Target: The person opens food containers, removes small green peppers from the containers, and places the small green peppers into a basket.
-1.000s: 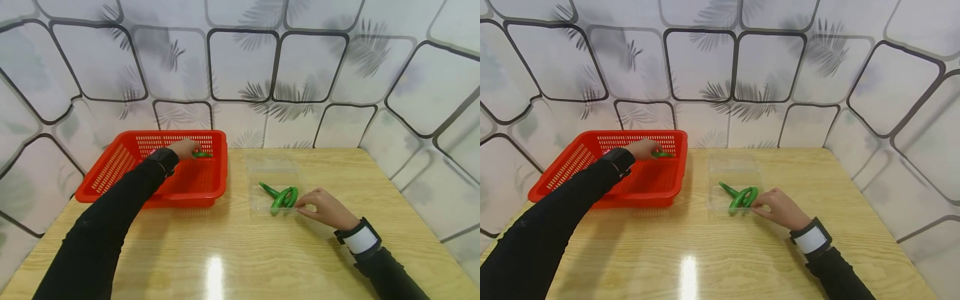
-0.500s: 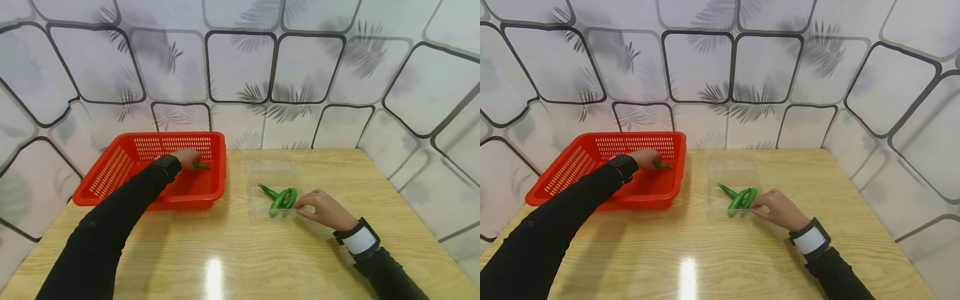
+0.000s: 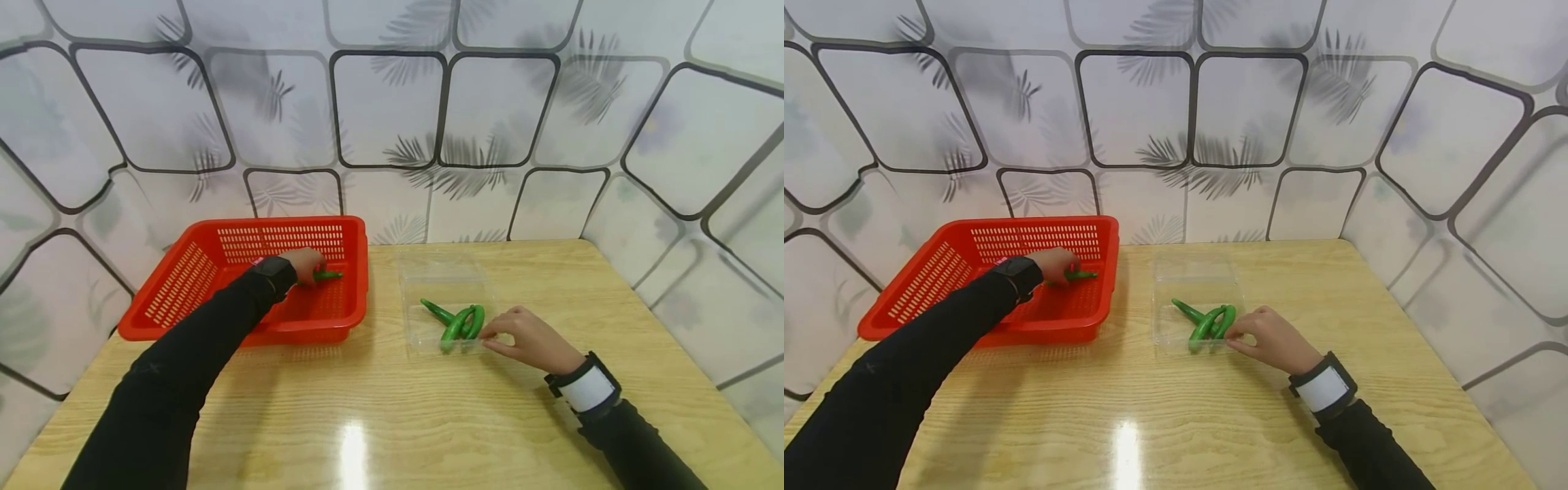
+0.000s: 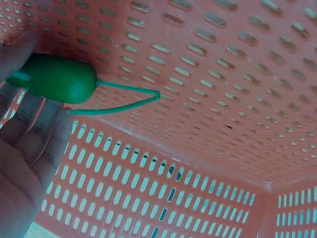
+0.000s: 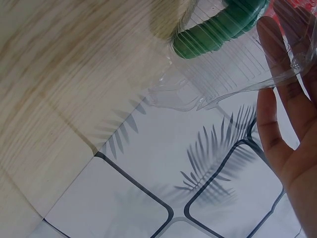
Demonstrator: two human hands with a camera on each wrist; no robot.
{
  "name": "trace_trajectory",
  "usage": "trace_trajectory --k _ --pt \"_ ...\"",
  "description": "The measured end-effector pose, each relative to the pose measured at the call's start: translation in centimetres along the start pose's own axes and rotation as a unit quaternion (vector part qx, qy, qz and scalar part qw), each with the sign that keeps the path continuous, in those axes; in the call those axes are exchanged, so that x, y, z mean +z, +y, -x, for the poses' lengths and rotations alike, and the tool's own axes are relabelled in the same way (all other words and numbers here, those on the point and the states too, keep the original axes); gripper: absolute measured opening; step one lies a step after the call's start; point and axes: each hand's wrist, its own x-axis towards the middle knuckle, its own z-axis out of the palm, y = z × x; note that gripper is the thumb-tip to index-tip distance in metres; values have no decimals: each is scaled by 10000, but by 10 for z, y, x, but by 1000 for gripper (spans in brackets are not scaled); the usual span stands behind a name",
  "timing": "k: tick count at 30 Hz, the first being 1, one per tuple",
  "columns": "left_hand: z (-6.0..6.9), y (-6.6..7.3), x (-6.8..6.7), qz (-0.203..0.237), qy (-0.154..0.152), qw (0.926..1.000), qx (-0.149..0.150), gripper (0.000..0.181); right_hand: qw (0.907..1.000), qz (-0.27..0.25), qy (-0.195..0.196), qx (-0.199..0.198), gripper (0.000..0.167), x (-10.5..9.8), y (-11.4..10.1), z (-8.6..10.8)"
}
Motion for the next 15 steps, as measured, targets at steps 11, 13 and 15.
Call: trace_trajectory --k 11,13,15 --pt "-1 1 -1 45 -287 9995 -98 30 10000 -17 70 -41 11 -1 0 0" --pt "-1 2 -1 50 -385 9991 -151 33 9999 -14 87 -56 11 -1 0 0" --pt "0 4 -2 41 -498 9985 -210 35 9999 -8 118 -86 12 -1 0 0"
